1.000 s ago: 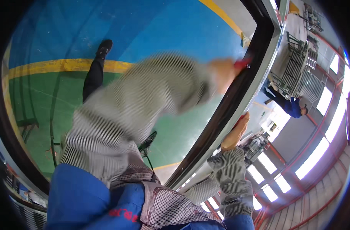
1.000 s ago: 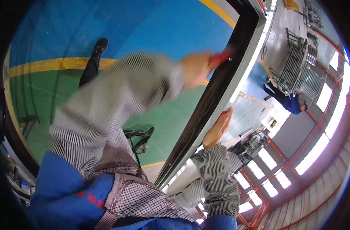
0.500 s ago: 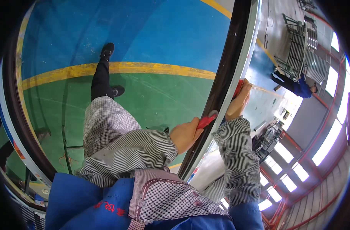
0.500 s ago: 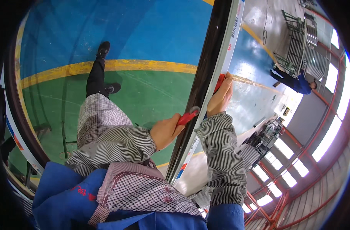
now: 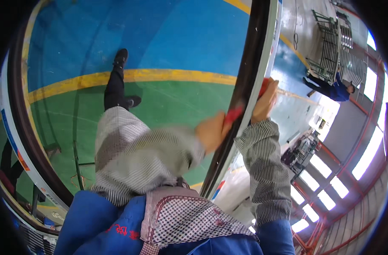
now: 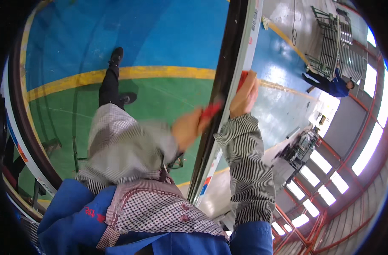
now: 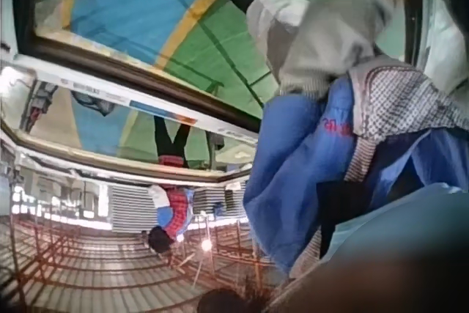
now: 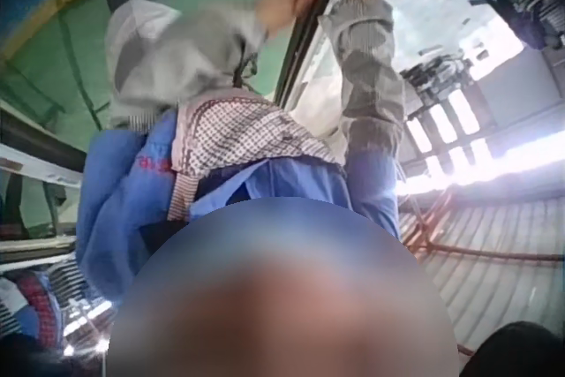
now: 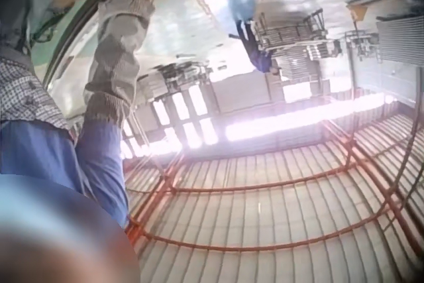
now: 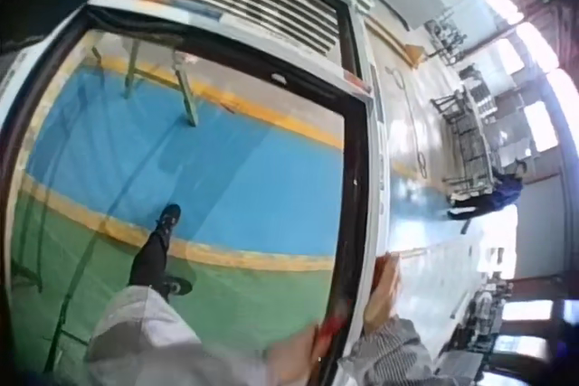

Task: Assembling or finishing metal window frames by applying a seal or protective strip.

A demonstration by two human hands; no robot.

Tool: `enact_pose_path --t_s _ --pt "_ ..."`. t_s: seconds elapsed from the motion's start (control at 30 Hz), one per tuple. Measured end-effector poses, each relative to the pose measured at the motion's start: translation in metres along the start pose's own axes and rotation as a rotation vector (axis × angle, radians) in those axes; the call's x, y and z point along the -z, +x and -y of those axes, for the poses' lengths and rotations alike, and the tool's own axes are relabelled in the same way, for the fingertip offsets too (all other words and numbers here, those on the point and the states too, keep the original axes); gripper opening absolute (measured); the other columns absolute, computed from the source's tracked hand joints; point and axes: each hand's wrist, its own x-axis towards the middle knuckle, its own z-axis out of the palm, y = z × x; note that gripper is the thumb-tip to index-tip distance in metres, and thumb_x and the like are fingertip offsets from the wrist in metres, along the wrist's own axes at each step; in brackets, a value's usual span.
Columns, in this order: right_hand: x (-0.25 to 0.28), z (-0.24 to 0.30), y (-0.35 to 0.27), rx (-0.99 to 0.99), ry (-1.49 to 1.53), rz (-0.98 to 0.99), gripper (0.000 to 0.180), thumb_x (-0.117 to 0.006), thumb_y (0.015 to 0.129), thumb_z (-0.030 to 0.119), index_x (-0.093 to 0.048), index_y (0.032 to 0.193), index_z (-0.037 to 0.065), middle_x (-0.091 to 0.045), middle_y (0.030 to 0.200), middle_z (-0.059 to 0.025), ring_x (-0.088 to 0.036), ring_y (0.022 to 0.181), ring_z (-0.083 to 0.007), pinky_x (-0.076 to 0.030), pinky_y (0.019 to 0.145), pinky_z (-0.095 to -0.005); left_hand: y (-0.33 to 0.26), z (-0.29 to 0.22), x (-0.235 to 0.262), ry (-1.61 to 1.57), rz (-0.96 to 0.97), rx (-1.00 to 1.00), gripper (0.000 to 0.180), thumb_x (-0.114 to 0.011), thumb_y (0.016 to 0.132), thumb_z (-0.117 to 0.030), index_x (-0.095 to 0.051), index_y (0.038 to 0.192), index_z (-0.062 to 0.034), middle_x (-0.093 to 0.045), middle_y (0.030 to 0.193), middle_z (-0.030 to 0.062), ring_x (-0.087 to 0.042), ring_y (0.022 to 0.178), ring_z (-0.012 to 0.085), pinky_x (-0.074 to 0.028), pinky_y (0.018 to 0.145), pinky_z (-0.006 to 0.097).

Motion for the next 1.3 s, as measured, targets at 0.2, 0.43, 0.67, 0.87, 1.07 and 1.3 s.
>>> enact_pose_path --t_s 0.2,0.43,0.67,0.87,1.07,1.3 --pt "-0.002 0.008 0.002 0.026 0.036 0.005 0.056 -0.026 0.100 0.046 -0.059 0.085 0.004 -0.054 0.069 -0.0007 -0.047 0.062 -0.0105 -0.040 0.058 -0.0250 0.038 -0.031 0.033 0.050 -0.077 -0.021 0.027 -0.048 0.093 -0.028 -0.044 0.104 -0.0044 -0.061 0.079 0.0235 -0.059 0.072 0.0432 -0.044 0.064 0.053" --pt "-0.001 -0.003 0.000 0.029 0.042 0.002 0.057 -0.028 0.100 0.042 -0.056 0.107 -0.007 -0.059 0.091 -0.0123 -0.053 0.084 -0.0216 -0.042 0.080 -0.0305 0.007 -0.021 0.028 0.105 0.109 0.113 0.027 -0.049 0.092 -0.029 -0.048 0.102 -0.0040 -0.062 0.082 0.0224 -0.060 0.079 0.0428 -0.046 0.069 0.052" --pt "-0.009 0.011 -0.006 0.062 0.033 0.009 0.058 -0.029 0.098 0.050 -0.058 0.093 0.000 -0.054 0.077 -0.0040 -0.046 0.071 -0.0134 -0.039 0.067 -0.0267 0.127 -0.060 0.084 0.045 -0.188 -0.076 0.035 -0.046 0.094 -0.035 -0.052 0.101 -0.0013 -0.061 0.081 0.0230 -0.060 0.078 0.0404 -0.045 0.067 0.047" --pt "0.000 0.013 -0.006 0.062 -0.005 -0.020 0.052 -0.030 0.100 0.043 -0.057 0.089 0.000 -0.056 0.077 -0.0062 -0.047 0.067 -0.0155 -0.040 0.066 -0.0299 0.066 -0.039 0.048 0.040 -0.029 0.011 0.035 -0.045 0.094 -0.034 -0.053 0.103 -0.0010 -0.063 0.083 0.0235 -0.062 0.080 0.0419 -0.048 0.069 0.050" --pt "-0.015 -0.001 -0.005 0.002 0.062 0.028 0.041 -0.031 0.100 0.031 -0.050 0.084 -0.002 -0.049 0.070 -0.0138 -0.046 0.063 -0.0261 -0.038 0.061 -0.0358 0.121 -0.047 0.083 0.092 -0.219 -0.098 0.032 -0.046 0.094 -0.034 -0.051 0.101 -0.0030 -0.061 0.076 0.0224 -0.060 0.073 0.0422 -0.045 0.063 0.050" --pt "-0.007 0.016 -0.004 0.115 -0.049 -0.006 0.039 -0.031 0.101 0.030 -0.049 0.085 -0.001 -0.048 0.070 -0.0159 -0.044 0.062 -0.0306 -0.038 0.061 -0.0363 0.096 -0.067 0.083 0.183 -0.058 0.027 0.034 -0.043 0.095 -0.034 -0.048 0.106 -0.0019 -0.063 0.085 0.0222 -0.061 0.081 0.0414 -0.047 0.072 0.050"
